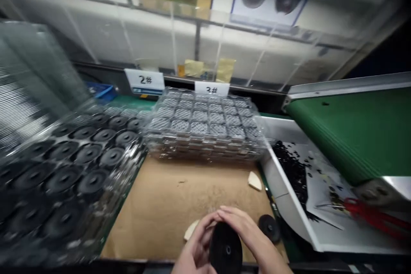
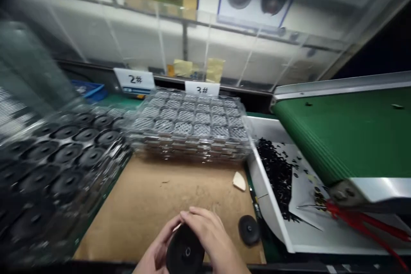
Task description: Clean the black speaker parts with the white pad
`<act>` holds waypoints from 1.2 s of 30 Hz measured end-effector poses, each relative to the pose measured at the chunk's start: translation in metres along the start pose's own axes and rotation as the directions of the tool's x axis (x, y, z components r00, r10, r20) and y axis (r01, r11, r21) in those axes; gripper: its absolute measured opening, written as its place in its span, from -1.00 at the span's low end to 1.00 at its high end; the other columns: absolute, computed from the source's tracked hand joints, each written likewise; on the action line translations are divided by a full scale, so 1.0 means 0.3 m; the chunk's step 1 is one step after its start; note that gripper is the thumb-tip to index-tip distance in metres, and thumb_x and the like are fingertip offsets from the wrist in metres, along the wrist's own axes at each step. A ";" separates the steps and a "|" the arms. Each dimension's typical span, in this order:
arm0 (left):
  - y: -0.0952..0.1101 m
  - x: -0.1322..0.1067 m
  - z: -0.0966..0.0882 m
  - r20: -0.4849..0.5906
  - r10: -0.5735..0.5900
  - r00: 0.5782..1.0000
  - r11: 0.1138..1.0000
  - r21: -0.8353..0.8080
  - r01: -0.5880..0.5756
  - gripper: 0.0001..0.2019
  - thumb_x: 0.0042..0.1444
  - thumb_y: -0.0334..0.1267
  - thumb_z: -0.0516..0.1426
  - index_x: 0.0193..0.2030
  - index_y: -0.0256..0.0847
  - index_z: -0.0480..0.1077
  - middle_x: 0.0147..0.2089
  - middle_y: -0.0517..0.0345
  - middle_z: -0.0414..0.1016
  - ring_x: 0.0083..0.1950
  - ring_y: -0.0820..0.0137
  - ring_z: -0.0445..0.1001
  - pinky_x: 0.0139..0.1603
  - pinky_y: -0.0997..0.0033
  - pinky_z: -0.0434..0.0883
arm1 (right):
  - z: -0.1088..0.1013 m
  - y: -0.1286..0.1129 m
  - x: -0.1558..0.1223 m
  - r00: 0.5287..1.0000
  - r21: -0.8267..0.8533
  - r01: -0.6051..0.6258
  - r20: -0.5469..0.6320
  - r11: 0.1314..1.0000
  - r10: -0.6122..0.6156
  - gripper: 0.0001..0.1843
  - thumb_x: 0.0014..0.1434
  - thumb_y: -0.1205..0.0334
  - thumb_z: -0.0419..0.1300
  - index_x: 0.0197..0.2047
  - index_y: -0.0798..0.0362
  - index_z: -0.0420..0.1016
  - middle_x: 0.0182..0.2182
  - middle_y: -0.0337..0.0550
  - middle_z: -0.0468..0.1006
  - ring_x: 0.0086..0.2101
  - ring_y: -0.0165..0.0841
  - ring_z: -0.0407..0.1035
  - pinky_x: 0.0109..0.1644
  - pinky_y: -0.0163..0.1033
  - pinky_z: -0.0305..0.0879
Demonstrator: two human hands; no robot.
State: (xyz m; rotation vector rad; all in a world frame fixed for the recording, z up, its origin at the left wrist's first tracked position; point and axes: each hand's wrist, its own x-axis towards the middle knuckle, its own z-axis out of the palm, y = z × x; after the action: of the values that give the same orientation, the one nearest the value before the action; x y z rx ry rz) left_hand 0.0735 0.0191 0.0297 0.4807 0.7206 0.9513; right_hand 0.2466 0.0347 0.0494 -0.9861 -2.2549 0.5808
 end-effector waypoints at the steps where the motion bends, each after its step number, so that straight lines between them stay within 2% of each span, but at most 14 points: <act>1: 0.004 -0.022 -0.018 0.018 0.017 1.000 0.999 -0.037 -0.017 -0.17 -0.52 0.10 0.39 0.04 -0.03 0.41 0.11 -0.06 0.46 0.24 0.04 0.30 0.26 0.12 0.16 | 0.044 -0.019 -0.002 0.999 0.043 -0.044 -0.020 0.998 0.045 -0.18 0.08 0.08 0.27 0.33 -0.12 -0.01 0.13 -0.06 0.40 0.13 -0.17 0.28 0.13 -0.16 0.32; 5: 0.034 -0.128 -0.092 0.004 0.017 1.000 0.989 -0.146 -0.017 -0.29 -0.32 0.03 0.36 0.07 0.00 0.38 0.15 0.00 0.42 0.20 0.14 0.35 0.18 0.24 0.24 | 0.163 -0.141 0.025 0.988 0.152 -0.112 -0.085 0.982 0.126 -0.15 0.05 -0.05 0.27 0.32 -0.10 0.00 0.13 0.04 0.37 0.11 -0.10 0.30 0.12 -0.04 0.34; 8: 0.052 -0.192 -0.141 0.031 0.030 0.999 0.970 -0.243 -0.022 -0.29 -0.31 0.00 0.37 0.06 -0.05 0.37 0.10 -0.01 0.44 0.10 0.14 0.43 0.07 0.28 0.32 | 0.201 -0.206 0.048 0.993 0.195 -0.113 -0.016 0.974 0.118 -0.13 0.05 -0.05 0.27 0.33 -0.15 -0.05 0.14 0.02 0.36 0.11 -0.10 0.30 0.12 -0.02 0.33; 12: 0.059 -0.230 -0.194 0.085 0.009 0.996 0.952 -0.305 0.017 -0.24 -0.32 0.02 0.37 0.09 -0.16 0.34 -0.01 -0.06 0.47 -0.05 0.17 0.50 -0.04 0.28 0.38 | 0.215 -0.225 0.067 0.987 0.237 -0.152 0.077 0.960 0.137 -0.17 0.07 -0.10 0.23 0.32 -0.22 -0.04 0.11 -0.07 0.40 0.09 -0.18 0.33 0.07 -0.13 0.39; 16: 0.059 -0.238 -0.223 0.150 -0.007 0.989 0.938 -0.343 0.059 -0.24 -0.28 0.04 0.35 0.10 -0.21 0.32 -0.02 -0.08 0.47 -0.09 0.20 0.51 -0.10 0.32 0.38 | 0.239 -0.236 0.077 0.989 0.180 -0.140 0.060 0.974 0.131 -0.17 0.04 -0.17 0.23 0.30 -0.21 -0.01 0.04 -0.09 0.44 0.04 -0.22 0.36 0.05 -0.15 0.40; 19: 0.052 -0.242 -0.239 0.149 -0.004 0.989 0.929 -0.364 0.058 -0.29 -0.27 0.02 0.35 0.06 -0.23 0.37 0.02 -0.07 0.45 -0.12 0.25 0.50 -0.09 0.36 0.36 | 0.258 -0.246 0.074 0.992 0.116 -0.114 0.064 0.987 0.107 -0.17 0.07 -0.19 0.18 0.32 -0.19 -0.03 0.04 -0.07 0.43 0.05 -0.20 0.34 0.05 -0.15 0.40; 21: 0.043 -0.246 -0.251 0.139 -0.010 0.990 0.919 -0.390 0.064 -0.30 -0.27 0.01 0.36 0.06 -0.19 0.37 -0.02 -0.01 0.47 -0.13 0.26 0.50 -0.07 0.35 0.34 | 0.264 -0.233 0.061 0.991 0.100 -0.084 0.108 0.991 0.073 -0.17 0.11 -0.18 0.15 0.34 -0.15 -0.07 0.10 -0.03 0.38 0.11 -0.16 0.28 0.09 -0.11 0.36; 23: 0.032 -0.250 -0.263 0.119 -0.019 0.993 0.902 -0.426 0.068 -0.33 -0.23 -0.02 0.35 0.07 -0.11 0.34 -0.03 0.03 0.48 -0.09 0.24 0.50 -0.07 0.32 0.35 | 0.272 -0.192 0.041 0.986 0.087 -0.110 0.136 0.990 0.097 -0.24 0.17 -0.13 0.11 0.34 -0.14 -0.06 0.14 -0.01 0.32 0.10 -0.14 0.29 0.08 -0.08 0.36; 26: 0.021 -0.251 -0.278 0.050 -0.028 0.998 0.874 -0.483 0.049 -0.41 -0.16 -0.08 0.34 0.06 -0.01 0.30 0.02 0.08 0.47 0.00 0.21 0.48 -0.09 0.31 0.38 | 0.306 -0.083 0.006 0.947 -0.015 -0.319 0.043 0.948 0.320 -0.46 0.27 0.01 0.03 0.29 -0.15 0.10 0.01 -0.02 0.37 -0.25 -0.31 0.47 -0.18 -0.17 0.46; 28: 0.019 -0.248 -0.282 -0.004 -0.041 0.999 0.861 -0.508 0.034 -0.45 -0.11 -0.07 0.31 0.05 0.01 0.29 0.04 0.09 0.46 0.04 0.21 0.48 -0.08 0.33 0.38 | 0.349 -0.008 -0.014 0.898 -0.085 -0.440 -0.039 0.894 0.438 -0.55 0.27 0.04 0.01 0.20 -0.10 0.26 -0.12 -0.06 0.37 -0.45 -0.41 0.41 -0.33 -0.20 0.45; 29: 0.020 -0.247 -0.283 -0.027 -0.047 0.999 0.856 -0.517 0.027 -0.46 -0.10 -0.06 0.30 0.05 0.01 0.28 0.05 0.09 0.46 0.04 0.22 0.48 -0.06 0.34 0.37 | 0.374 0.020 -0.021 0.883 -0.107 -0.469 -0.061 0.877 0.465 -0.58 0.26 0.03 0.02 0.14 -0.07 0.34 -0.14 -0.05 0.36 -0.46 -0.39 0.40 -0.35 -0.18 0.44; 31: 0.021 -0.245 -0.284 -0.076 -0.055 0.996 0.850 -0.527 0.007 -0.48 -0.06 -0.05 0.28 0.06 0.00 0.28 0.06 0.09 0.46 0.06 0.22 0.48 -0.02 0.34 0.36 | 0.426 0.048 -0.034 0.881 -0.115 -0.472 -0.059 0.874 0.469 -0.65 0.23 0.04 0.05 0.00 -0.02 0.46 -0.10 0.00 0.35 -0.32 -0.27 0.44 -0.29 -0.10 0.45; 34: 0.020 -0.246 -0.283 -0.157 -0.053 0.986 0.857 -0.514 -0.036 -0.47 -0.06 -0.06 0.28 0.07 -0.03 0.27 0.08 0.07 0.46 0.05 0.20 0.49 0.05 0.29 0.34 | 0.485 0.034 -0.052 0.898 -0.077 -0.441 -0.032 0.894 0.440 -0.70 0.23 0.11 0.03 -0.09 0.00 0.50 -0.02 0.05 0.34 -0.09 -0.14 0.39 -0.12 -0.04 0.42; 36: 0.020 -0.247 -0.282 -0.201 -0.050 0.978 0.865 -0.498 -0.058 -0.46 -0.06 -0.06 0.28 0.07 -0.04 0.27 0.09 0.06 0.46 0.03 0.20 0.50 0.07 0.26 0.34 | 0.499 0.013 -0.063 0.911 -0.031 -0.413 -0.006 0.910 0.413 -0.71 0.24 0.14 0.02 -0.08 0.00 0.48 -0.04 0.03 0.38 -0.06 -0.16 0.38 -0.06 -0.06 0.40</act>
State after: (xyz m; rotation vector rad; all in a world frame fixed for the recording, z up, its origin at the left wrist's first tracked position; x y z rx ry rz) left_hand -0.0203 -0.0365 0.0017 -0.0820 0.6252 1.1583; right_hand 0.1576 0.0005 -0.0677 -1.4970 -2.0669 0.7228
